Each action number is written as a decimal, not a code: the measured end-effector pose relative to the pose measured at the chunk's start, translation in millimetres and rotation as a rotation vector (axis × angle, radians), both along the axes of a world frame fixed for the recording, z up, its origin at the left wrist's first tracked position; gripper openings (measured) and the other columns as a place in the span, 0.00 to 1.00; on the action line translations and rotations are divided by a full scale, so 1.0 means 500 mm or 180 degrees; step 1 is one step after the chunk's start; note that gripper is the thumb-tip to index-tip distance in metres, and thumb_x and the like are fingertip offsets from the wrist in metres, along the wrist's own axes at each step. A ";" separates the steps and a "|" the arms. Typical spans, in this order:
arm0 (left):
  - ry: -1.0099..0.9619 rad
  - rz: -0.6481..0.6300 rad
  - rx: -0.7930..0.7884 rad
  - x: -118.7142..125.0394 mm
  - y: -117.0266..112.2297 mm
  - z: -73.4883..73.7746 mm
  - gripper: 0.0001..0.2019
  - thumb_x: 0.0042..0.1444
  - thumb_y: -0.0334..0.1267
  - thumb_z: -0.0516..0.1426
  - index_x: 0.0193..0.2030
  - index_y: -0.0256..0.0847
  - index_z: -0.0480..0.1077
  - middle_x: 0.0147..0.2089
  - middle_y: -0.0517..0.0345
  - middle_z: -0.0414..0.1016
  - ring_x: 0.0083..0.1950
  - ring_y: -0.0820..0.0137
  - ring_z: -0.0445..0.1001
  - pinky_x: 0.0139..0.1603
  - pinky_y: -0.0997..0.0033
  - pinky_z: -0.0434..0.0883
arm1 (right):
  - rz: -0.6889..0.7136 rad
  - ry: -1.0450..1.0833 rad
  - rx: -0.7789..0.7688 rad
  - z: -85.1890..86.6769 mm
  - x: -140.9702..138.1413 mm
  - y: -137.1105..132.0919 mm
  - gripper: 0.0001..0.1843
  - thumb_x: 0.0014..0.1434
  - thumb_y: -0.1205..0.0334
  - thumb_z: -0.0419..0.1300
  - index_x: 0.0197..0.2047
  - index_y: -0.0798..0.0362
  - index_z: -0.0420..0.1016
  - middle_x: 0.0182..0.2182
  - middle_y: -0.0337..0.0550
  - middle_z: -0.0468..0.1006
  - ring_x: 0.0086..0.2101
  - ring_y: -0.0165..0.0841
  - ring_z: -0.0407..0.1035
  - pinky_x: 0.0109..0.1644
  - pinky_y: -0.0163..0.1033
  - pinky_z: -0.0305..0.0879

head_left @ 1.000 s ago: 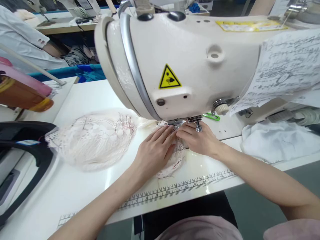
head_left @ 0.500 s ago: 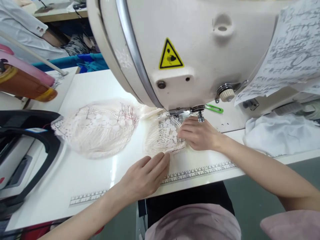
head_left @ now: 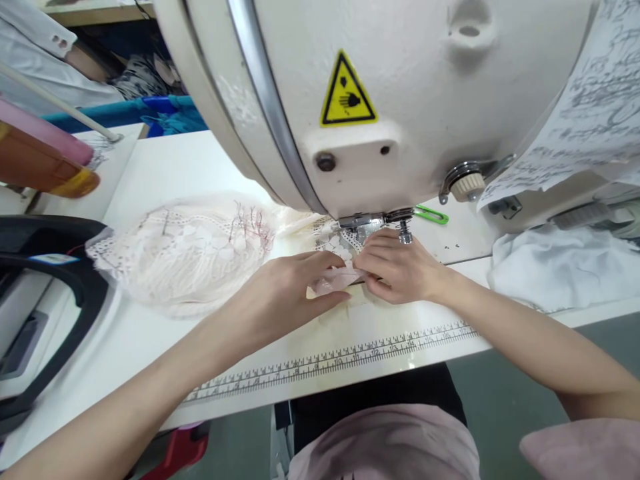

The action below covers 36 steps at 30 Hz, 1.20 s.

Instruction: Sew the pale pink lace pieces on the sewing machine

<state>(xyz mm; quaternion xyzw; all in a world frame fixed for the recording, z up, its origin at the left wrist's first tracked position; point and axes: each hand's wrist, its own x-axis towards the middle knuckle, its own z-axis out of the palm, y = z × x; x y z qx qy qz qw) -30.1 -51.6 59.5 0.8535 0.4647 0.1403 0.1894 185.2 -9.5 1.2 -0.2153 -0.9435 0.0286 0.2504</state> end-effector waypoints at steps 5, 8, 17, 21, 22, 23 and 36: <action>-0.0546 0.0126 0.0394 0.024 -0.006 -0.018 0.18 0.66 0.38 0.50 0.23 0.39 0.64 0.20 0.64 0.60 0.21 0.78 0.59 0.22 0.75 0.57 | 0.0081 0.0103 0.0062 -0.005 0.003 0.004 0.11 0.58 0.71 0.45 0.31 0.52 0.67 0.24 0.36 0.70 0.30 0.29 0.65 0.35 0.37 0.60; -0.0764 0.0138 0.0576 0.025 -0.010 -0.026 0.21 0.67 0.35 0.48 0.20 0.39 0.60 0.18 0.66 0.55 0.19 0.79 0.54 0.20 0.74 0.53 | 0.0047 0.0258 0.0053 -0.013 0.002 0.004 0.11 0.57 0.72 0.46 0.34 0.53 0.68 0.26 0.36 0.73 0.32 0.30 0.67 0.37 0.39 0.64; 0.0144 -0.0459 0.1557 0.019 -0.029 -0.085 0.06 0.63 0.33 0.53 0.43 0.36 0.70 0.31 0.57 0.72 0.30 0.70 0.70 0.30 0.69 0.68 | 0.0080 0.0254 0.0096 -0.011 0.000 0.005 0.15 0.51 0.79 0.46 0.28 0.50 0.66 0.24 0.31 0.76 0.28 0.26 0.68 0.49 0.39 0.68; 0.0172 -0.0508 0.2029 0.017 -0.030 -0.095 0.05 0.61 0.27 0.53 0.37 0.37 0.69 0.27 0.59 0.69 0.26 0.71 0.65 0.26 0.69 0.62 | 0.0309 -0.0029 -0.0234 0.001 0.004 0.007 0.13 0.53 0.74 0.48 0.36 0.50 0.68 0.37 0.37 0.79 0.38 0.31 0.70 0.51 0.45 0.67; 0.0164 -0.0505 0.2057 0.016 -0.029 -0.095 0.05 0.61 0.26 0.53 0.37 0.37 0.69 0.27 0.59 0.69 0.26 0.71 0.65 0.26 0.69 0.61 | 0.0360 -0.0093 -0.0340 0.003 0.005 0.008 0.13 0.53 0.73 0.49 0.39 0.51 0.68 0.41 0.40 0.78 0.43 0.34 0.69 0.52 0.46 0.67; 0.0159 -0.0495 0.2069 0.015 -0.029 -0.096 0.05 0.60 0.26 0.53 0.37 0.36 0.69 0.27 0.59 0.69 0.26 0.71 0.65 0.26 0.69 0.61 | 0.0400 -0.0141 -0.0429 0.004 0.006 0.009 0.13 0.54 0.71 0.50 0.42 0.52 0.67 0.45 0.43 0.76 0.46 0.36 0.68 0.53 0.48 0.66; 0.0471 -0.0591 0.2424 0.003 -0.012 -0.085 0.06 0.58 0.27 0.55 0.39 0.37 0.72 0.38 0.53 0.79 0.40 0.65 0.77 0.45 0.61 0.73 | 0.0509 0.0160 -0.0173 -0.015 0.022 0.019 0.08 0.65 0.63 0.54 0.42 0.50 0.74 0.37 0.36 0.81 0.43 0.30 0.73 0.47 0.41 0.72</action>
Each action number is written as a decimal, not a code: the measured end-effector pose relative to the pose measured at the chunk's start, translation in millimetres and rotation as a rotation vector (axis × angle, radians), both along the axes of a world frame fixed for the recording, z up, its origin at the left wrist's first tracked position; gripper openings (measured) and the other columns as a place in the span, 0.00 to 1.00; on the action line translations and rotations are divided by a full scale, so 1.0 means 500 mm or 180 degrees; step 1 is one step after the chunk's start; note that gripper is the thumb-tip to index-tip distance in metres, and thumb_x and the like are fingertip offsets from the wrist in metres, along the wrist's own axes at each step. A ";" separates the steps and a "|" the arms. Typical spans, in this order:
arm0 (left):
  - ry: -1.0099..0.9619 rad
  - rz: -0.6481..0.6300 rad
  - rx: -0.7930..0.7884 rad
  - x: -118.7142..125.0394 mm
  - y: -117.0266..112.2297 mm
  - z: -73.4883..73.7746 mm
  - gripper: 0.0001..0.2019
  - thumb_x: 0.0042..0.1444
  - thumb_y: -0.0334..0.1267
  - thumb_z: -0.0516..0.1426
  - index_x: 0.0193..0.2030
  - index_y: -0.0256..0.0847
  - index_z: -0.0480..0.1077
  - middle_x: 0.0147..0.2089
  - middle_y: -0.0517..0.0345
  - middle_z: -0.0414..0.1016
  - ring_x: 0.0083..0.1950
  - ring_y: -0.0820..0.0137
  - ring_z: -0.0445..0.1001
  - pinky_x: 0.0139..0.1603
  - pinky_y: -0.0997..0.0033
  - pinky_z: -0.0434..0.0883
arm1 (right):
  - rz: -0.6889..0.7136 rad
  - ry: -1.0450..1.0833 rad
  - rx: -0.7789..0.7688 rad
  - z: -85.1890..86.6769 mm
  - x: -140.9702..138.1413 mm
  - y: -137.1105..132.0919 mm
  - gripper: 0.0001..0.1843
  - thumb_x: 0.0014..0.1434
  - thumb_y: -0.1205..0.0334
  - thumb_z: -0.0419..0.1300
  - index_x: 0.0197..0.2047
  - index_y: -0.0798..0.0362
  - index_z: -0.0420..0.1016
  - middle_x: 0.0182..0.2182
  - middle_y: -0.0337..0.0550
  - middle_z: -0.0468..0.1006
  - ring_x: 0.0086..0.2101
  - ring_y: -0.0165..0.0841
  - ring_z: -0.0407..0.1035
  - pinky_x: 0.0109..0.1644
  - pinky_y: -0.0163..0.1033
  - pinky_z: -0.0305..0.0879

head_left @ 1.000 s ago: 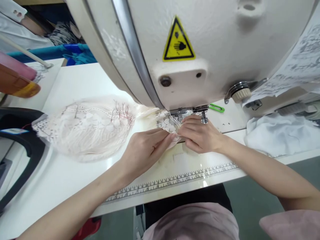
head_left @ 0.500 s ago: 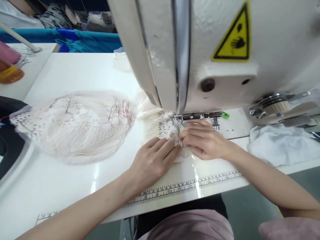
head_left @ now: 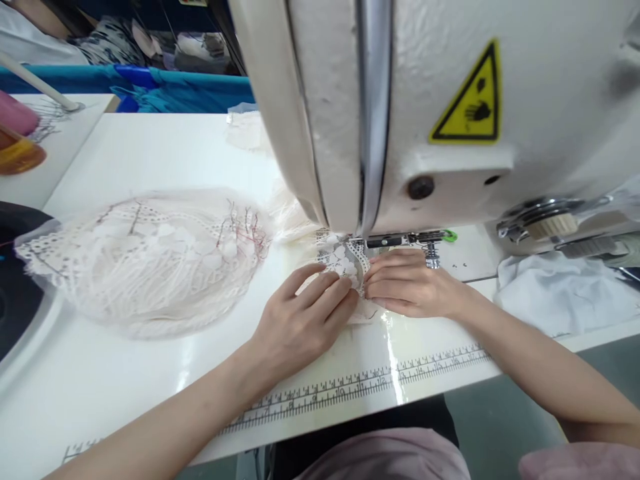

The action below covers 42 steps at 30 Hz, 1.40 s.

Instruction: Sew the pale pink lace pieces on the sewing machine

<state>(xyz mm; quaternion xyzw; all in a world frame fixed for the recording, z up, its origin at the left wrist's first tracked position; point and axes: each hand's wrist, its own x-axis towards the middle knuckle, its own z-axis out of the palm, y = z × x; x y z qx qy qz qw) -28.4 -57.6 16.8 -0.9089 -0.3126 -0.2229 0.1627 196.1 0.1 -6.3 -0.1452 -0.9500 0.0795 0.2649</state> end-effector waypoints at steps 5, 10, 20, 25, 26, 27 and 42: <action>-0.0184 -0.0175 -0.0500 -0.006 0.010 -0.023 0.11 0.60 0.31 0.54 0.48 0.31 0.70 0.53 0.44 0.77 0.57 0.60 0.74 0.55 0.61 0.75 | -0.0156 -0.0250 0.0001 0.001 0.001 -0.004 0.10 0.66 0.62 0.52 0.45 0.49 0.74 0.37 0.38 0.80 0.42 0.30 0.73 0.41 0.37 0.72; -0.0173 -0.0046 -0.0576 -0.007 0.007 -0.026 0.10 0.61 0.32 0.52 0.47 0.33 0.70 0.53 0.45 0.77 0.56 0.61 0.74 0.52 0.64 0.77 | -0.0150 -0.0209 0.0024 0.004 -0.006 -0.007 0.09 0.66 0.63 0.52 0.43 0.50 0.73 0.35 0.38 0.80 0.40 0.29 0.73 0.39 0.36 0.71; -0.0252 0.0103 -0.0613 0.004 0.006 -0.020 0.08 0.60 0.32 0.53 0.45 0.34 0.71 0.52 0.46 0.78 0.54 0.61 0.76 0.49 0.64 0.79 | -0.0195 -0.0156 0.0047 -0.002 -0.009 -0.008 0.09 0.66 0.67 0.51 0.42 0.51 0.73 0.34 0.37 0.79 0.39 0.27 0.73 0.38 0.34 0.71; -0.0263 0.0075 -0.0590 0.008 0.006 -0.022 0.10 0.60 0.32 0.54 0.46 0.32 0.71 0.52 0.46 0.77 0.55 0.61 0.75 0.50 0.63 0.78 | -0.0213 -0.0160 0.0028 -0.009 -0.009 -0.001 0.10 0.66 0.66 0.49 0.41 0.50 0.72 0.32 0.36 0.79 0.37 0.27 0.73 0.38 0.36 0.71; -0.0265 0.0074 -0.0591 0.009 0.006 -0.023 0.10 0.60 0.32 0.54 0.46 0.32 0.70 0.53 0.46 0.77 0.56 0.60 0.75 0.50 0.63 0.78 | -0.0231 -0.0171 0.0042 -0.009 -0.009 0.000 0.10 0.67 0.66 0.49 0.41 0.50 0.72 0.32 0.36 0.79 0.36 0.27 0.73 0.37 0.36 0.70; -0.0268 0.0077 -0.0597 0.010 0.006 -0.025 0.10 0.60 0.32 0.54 0.47 0.32 0.70 0.53 0.46 0.77 0.56 0.60 0.74 0.51 0.63 0.78 | -0.0258 -0.0176 0.0075 -0.008 -0.009 0.001 0.11 0.67 0.66 0.49 0.41 0.50 0.72 0.32 0.36 0.78 0.36 0.27 0.73 0.36 0.36 0.70; -0.0304 0.0132 -0.0587 0.020 0.005 -0.034 0.11 0.62 0.29 0.52 0.49 0.30 0.70 0.54 0.45 0.76 0.57 0.61 0.73 0.52 0.63 0.78 | -0.0886 -0.0211 0.0619 0.028 -0.006 -0.005 0.09 0.62 0.70 0.51 0.37 0.51 0.72 0.31 0.34 0.78 0.30 0.24 0.70 0.32 0.36 0.59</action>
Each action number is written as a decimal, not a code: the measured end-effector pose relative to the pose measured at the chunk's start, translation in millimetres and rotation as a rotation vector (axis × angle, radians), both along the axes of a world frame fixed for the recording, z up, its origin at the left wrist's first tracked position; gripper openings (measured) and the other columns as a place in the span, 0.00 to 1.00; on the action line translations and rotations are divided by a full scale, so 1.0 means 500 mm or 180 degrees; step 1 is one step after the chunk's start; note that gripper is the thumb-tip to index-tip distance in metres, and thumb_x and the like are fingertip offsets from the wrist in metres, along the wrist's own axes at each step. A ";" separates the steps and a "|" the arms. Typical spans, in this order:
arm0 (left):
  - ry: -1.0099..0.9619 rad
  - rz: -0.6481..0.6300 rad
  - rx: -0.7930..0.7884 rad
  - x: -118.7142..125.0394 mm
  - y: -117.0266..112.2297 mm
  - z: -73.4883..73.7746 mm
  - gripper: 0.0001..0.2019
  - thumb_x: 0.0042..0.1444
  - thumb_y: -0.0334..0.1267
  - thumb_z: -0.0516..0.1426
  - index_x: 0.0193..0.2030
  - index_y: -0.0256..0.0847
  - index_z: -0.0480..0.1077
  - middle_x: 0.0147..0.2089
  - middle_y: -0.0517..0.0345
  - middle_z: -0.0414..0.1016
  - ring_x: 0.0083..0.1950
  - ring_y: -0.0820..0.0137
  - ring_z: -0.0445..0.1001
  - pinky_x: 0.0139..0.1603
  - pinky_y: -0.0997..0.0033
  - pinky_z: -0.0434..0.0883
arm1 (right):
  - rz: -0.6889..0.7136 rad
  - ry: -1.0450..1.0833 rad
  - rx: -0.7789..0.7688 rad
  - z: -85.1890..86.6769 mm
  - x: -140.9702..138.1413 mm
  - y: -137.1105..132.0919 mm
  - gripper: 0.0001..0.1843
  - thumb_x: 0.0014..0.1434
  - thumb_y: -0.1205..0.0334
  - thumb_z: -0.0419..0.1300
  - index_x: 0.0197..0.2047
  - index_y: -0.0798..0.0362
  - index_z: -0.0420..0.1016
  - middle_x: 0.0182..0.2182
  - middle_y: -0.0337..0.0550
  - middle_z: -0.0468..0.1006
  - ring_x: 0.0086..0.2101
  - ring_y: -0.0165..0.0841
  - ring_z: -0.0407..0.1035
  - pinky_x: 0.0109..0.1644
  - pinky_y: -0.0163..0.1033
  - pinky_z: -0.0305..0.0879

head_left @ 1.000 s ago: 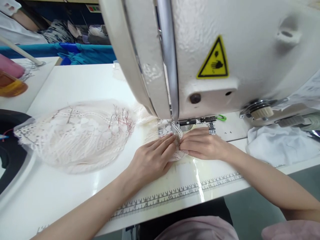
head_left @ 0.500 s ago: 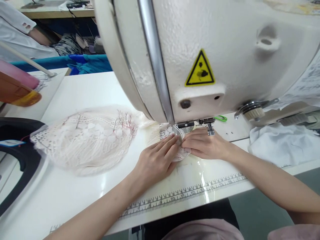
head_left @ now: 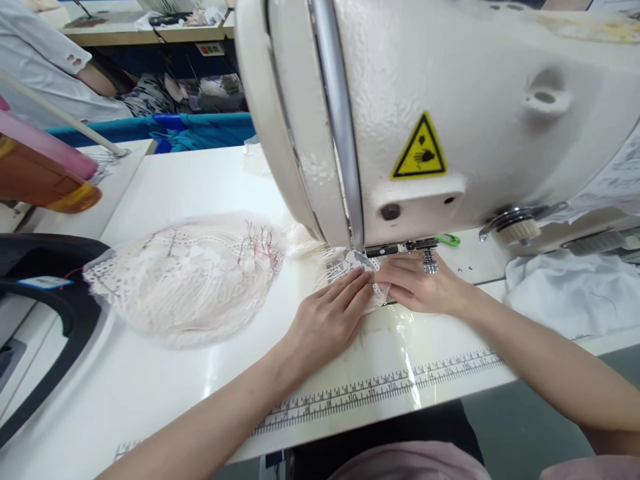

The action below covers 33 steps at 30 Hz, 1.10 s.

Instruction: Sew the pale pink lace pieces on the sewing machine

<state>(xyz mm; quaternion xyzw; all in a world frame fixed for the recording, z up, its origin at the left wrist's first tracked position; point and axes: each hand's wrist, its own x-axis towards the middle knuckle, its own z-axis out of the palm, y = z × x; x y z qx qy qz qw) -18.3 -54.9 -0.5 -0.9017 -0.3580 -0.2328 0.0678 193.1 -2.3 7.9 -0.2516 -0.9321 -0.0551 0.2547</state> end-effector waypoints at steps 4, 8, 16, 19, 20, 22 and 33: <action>-0.0032 -0.0057 0.0015 -0.002 0.001 0.002 0.09 0.61 0.28 0.53 0.47 0.31 0.71 0.53 0.46 0.77 0.58 0.61 0.73 0.54 0.63 0.76 | 0.0113 0.0019 -0.0117 -0.006 0.001 0.002 0.09 0.62 0.70 0.52 0.38 0.52 0.72 0.31 0.35 0.79 0.32 0.25 0.71 0.33 0.35 0.62; -0.0087 -0.0093 -0.0016 -0.003 0.000 0.007 0.08 0.60 0.28 0.54 0.45 0.32 0.71 0.52 0.47 0.77 0.58 0.61 0.73 0.59 0.60 0.74 | 0.0378 0.0069 -0.0413 -0.022 0.000 0.005 0.09 0.64 0.68 0.51 0.39 0.52 0.73 0.34 0.38 0.79 0.39 0.29 0.73 0.38 0.36 0.67; -0.0115 0.0298 -0.0101 -0.014 -0.002 0.007 0.05 0.56 0.27 0.53 0.36 0.36 0.69 0.52 0.45 0.77 0.51 0.62 0.78 0.47 0.66 0.79 | 0.0398 0.0184 -0.0421 -0.037 -0.021 -0.013 0.10 0.65 0.66 0.53 0.40 0.49 0.76 0.36 0.37 0.81 0.41 0.29 0.73 0.41 0.36 0.72; -0.0121 0.0375 -0.0150 -0.017 0.003 0.008 0.05 0.54 0.26 0.53 0.36 0.37 0.68 0.52 0.45 0.77 0.50 0.62 0.78 0.47 0.66 0.79 | 0.0344 0.0214 -0.0380 -0.038 -0.032 -0.016 0.11 0.64 0.67 0.54 0.38 0.49 0.77 0.35 0.36 0.81 0.40 0.29 0.74 0.42 0.36 0.73; -0.0125 0.0390 -0.0163 -0.018 0.004 0.008 0.06 0.53 0.26 0.53 0.36 0.37 0.67 0.52 0.46 0.77 0.50 0.63 0.79 0.47 0.67 0.79 | 0.0333 0.0225 -0.0360 -0.039 -0.035 -0.016 0.11 0.64 0.68 0.54 0.37 0.49 0.77 0.34 0.35 0.81 0.39 0.28 0.74 0.43 0.36 0.73; -0.0128 0.0428 -0.0185 -0.019 0.006 0.006 0.06 0.52 0.25 0.53 0.36 0.38 0.67 0.53 0.46 0.77 0.50 0.63 0.79 0.46 0.67 0.79 | 0.0295 0.0251 -0.0346 -0.041 -0.038 -0.015 0.11 0.64 0.68 0.54 0.37 0.49 0.77 0.34 0.35 0.81 0.39 0.28 0.74 0.45 0.37 0.72; -0.0092 0.0588 -0.0152 -0.018 0.012 -0.001 0.10 0.54 0.25 0.52 0.40 0.39 0.67 0.55 0.49 0.76 0.48 0.63 0.79 0.46 0.67 0.79 | 0.0173 0.0232 -0.0471 -0.042 -0.033 -0.005 0.11 0.63 0.71 0.54 0.38 0.50 0.76 0.37 0.37 0.81 0.40 0.28 0.74 0.45 0.37 0.71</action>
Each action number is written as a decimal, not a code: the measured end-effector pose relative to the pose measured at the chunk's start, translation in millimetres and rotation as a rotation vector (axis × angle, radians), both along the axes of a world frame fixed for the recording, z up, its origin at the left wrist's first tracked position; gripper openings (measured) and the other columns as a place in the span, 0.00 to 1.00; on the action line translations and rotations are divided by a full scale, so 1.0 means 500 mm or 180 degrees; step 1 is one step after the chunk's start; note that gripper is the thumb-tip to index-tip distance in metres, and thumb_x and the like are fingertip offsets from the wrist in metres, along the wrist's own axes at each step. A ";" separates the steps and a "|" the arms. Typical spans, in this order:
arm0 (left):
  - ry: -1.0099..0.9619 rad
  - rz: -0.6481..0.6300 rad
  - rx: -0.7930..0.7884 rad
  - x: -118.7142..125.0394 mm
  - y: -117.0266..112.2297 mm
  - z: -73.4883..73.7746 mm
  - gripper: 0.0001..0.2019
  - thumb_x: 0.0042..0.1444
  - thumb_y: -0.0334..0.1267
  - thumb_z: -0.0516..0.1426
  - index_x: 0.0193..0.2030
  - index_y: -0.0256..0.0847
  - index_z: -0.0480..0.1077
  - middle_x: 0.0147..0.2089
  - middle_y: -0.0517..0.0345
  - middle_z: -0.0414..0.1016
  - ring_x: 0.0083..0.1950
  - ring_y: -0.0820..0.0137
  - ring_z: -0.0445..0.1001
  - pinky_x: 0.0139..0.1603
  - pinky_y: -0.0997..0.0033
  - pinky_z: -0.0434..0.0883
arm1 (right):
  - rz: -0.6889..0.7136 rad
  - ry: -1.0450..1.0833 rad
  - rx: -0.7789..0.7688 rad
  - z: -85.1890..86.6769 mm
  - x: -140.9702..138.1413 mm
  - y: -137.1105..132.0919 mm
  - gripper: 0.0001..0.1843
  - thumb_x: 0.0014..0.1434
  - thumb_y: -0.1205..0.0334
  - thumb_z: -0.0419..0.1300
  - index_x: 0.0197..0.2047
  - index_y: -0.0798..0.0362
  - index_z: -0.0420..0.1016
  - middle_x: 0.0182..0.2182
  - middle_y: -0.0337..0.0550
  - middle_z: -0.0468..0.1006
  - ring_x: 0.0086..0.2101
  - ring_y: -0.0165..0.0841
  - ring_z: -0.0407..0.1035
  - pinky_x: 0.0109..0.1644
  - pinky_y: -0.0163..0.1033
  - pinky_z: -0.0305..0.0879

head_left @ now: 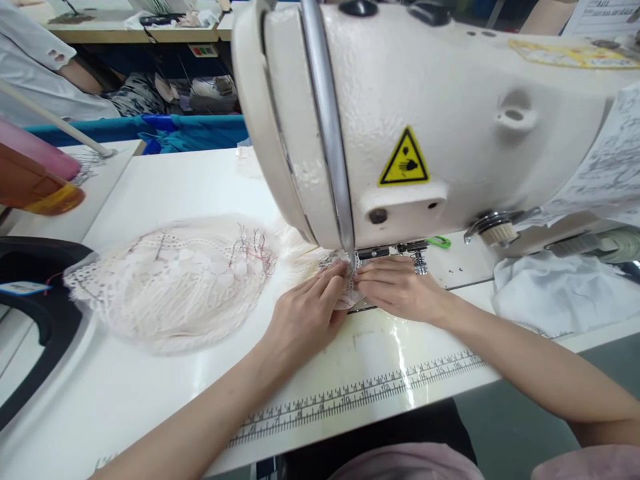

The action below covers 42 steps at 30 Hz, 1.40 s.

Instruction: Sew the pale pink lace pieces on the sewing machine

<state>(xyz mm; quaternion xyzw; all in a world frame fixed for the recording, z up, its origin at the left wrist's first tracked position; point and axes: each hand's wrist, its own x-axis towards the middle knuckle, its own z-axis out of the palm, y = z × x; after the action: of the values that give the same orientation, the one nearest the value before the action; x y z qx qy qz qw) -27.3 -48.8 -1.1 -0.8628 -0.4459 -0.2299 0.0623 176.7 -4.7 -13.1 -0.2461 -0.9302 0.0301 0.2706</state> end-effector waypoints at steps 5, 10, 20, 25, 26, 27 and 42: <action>-0.0002 0.0027 -0.0053 0.003 0.003 0.003 0.12 0.55 0.26 0.52 0.45 0.39 0.68 0.55 0.50 0.76 0.50 0.63 0.79 0.48 0.66 0.79 | 0.0055 0.0018 0.0201 0.007 -0.001 0.008 0.12 0.63 0.72 0.52 0.37 0.52 0.76 0.37 0.38 0.82 0.39 0.29 0.75 0.44 0.37 0.73; 0.0060 -0.0014 0.0017 0.005 0.005 0.001 0.18 0.59 0.29 0.52 0.56 0.35 0.67 0.57 0.49 0.74 0.55 0.61 0.75 0.54 0.61 0.77 | 0.0006 0.0048 0.0258 0.009 0.002 0.010 0.12 0.63 0.72 0.52 0.36 0.53 0.76 0.38 0.38 0.82 0.39 0.28 0.75 0.42 0.35 0.73; 0.0171 -0.0142 0.0071 0.007 0.006 0.000 0.18 0.61 0.32 0.51 0.56 0.36 0.70 0.59 0.51 0.72 0.60 0.60 0.71 0.55 0.59 0.76 | -0.0378 -0.0129 0.0268 0.015 0.018 0.011 0.11 0.63 0.68 0.52 0.38 0.50 0.76 0.41 0.35 0.81 0.33 0.27 0.74 0.31 0.37 0.62; 0.0210 -0.0195 0.0039 0.006 0.008 -0.002 0.18 0.61 0.33 0.52 0.58 0.35 0.69 0.60 0.49 0.71 0.60 0.58 0.70 0.55 0.57 0.76 | -0.0420 -0.0244 0.0310 0.024 0.020 0.016 0.12 0.63 0.68 0.51 0.37 0.51 0.77 0.39 0.35 0.81 0.33 0.29 0.73 0.33 0.38 0.60; 0.0207 -0.0209 0.0025 0.006 0.008 -0.003 0.18 0.62 0.33 0.52 0.58 0.36 0.69 0.60 0.49 0.71 0.61 0.58 0.70 0.55 0.57 0.76 | -0.0439 -0.0282 0.0283 0.025 0.020 0.017 0.12 0.63 0.67 0.51 0.37 0.51 0.76 0.39 0.36 0.81 0.34 0.29 0.73 0.33 0.39 0.60; 0.0198 -0.0220 0.0013 0.005 0.008 -0.003 0.19 0.62 0.34 0.52 0.58 0.36 0.69 0.60 0.49 0.70 0.61 0.58 0.69 0.55 0.56 0.75 | -0.0468 -0.0313 0.0253 0.026 0.021 0.016 0.12 0.63 0.67 0.52 0.38 0.51 0.76 0.39 0.36 0.81 0.34 0.29 0.73 0.33 0.39 0.60; 0.0181 -0.0627 -0.0010 0.001 0.016 0.000 0.16 0.64 0.28 0.49 0.56 0.35 0.69 0.59 0.49 0.71 0.61 0.63 0.69 0.60 0.59 0.72 | -0.0740 -0.0403 0.0002 0.026 0.016 0.016 0.11 0.63 0.69 0.50 0.37 0.49 0.74 0.31 0.37 0.76 0.32 0.30 0.69 0.32 0.38 0.62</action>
<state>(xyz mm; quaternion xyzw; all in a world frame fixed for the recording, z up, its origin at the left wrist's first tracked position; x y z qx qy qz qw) -26.9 -41.0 -0.8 -0.9088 -0.3573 -0.2096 0.0507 184.7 3.2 -0.1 -0.3537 -0.9106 -0.0173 0.2130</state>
